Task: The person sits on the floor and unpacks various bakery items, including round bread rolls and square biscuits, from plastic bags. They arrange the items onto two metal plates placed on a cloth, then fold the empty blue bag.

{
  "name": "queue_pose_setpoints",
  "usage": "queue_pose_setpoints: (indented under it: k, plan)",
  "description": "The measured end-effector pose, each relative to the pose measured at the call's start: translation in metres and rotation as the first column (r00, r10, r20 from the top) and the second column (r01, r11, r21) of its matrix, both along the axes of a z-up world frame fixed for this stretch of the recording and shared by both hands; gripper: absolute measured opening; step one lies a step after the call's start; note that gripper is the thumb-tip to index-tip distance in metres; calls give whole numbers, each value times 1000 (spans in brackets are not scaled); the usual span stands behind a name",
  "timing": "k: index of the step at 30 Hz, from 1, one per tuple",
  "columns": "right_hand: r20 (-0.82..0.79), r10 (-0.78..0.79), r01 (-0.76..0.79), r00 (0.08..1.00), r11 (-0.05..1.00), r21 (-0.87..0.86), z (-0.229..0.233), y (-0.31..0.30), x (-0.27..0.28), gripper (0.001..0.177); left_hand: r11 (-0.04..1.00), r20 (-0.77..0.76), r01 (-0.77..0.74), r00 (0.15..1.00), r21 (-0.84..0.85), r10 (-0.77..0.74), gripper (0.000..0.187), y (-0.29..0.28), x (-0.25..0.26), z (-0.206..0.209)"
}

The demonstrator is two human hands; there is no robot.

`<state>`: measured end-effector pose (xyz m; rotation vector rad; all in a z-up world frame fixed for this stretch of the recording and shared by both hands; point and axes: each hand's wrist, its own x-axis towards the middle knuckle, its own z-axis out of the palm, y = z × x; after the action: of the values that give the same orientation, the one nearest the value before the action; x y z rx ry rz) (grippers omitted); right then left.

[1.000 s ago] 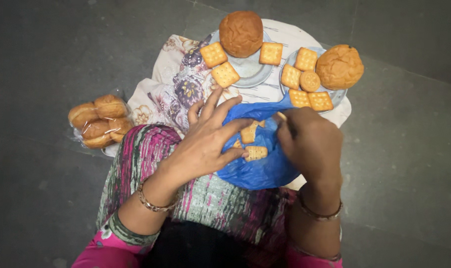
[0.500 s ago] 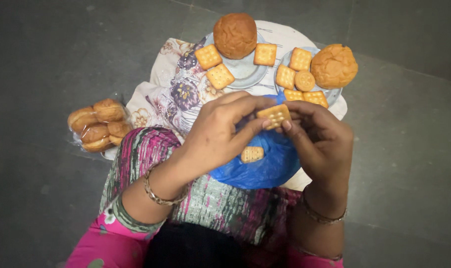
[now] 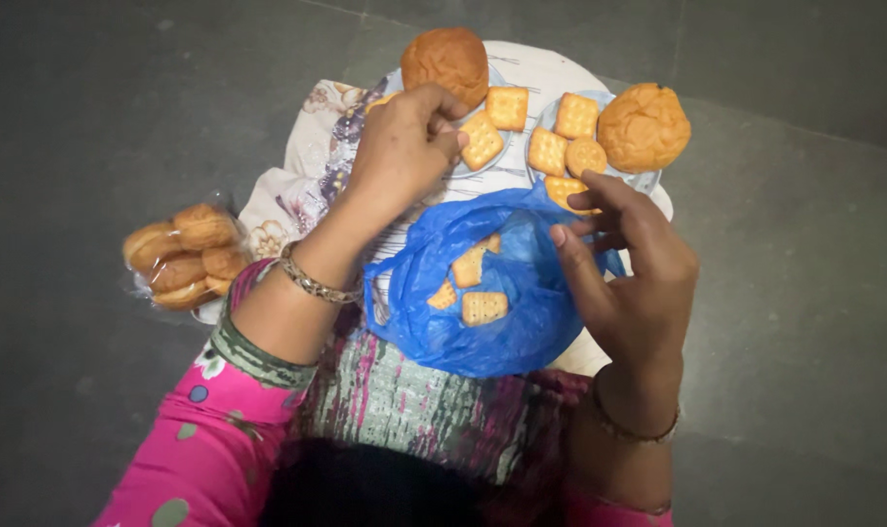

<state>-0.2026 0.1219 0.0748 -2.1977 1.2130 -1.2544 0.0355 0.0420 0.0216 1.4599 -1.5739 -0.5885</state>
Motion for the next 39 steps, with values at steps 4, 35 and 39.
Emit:
queue_pose_setpoints:
  k: [4,35,39]
  plan:
    - [-22,-30,30,999,1000,0,0,0,-5,40,996,87,-84,993,-10,85,21,1,-7,-3]
    - [-541,318,-131,778,926,355,-6,4,6,33,954,486,298,829,36,-277,60,113,17,36]
    - [-581,261,-21,771,922,387,3,8,4,55,962,450,268,853,60,-266,67,115,21,32]
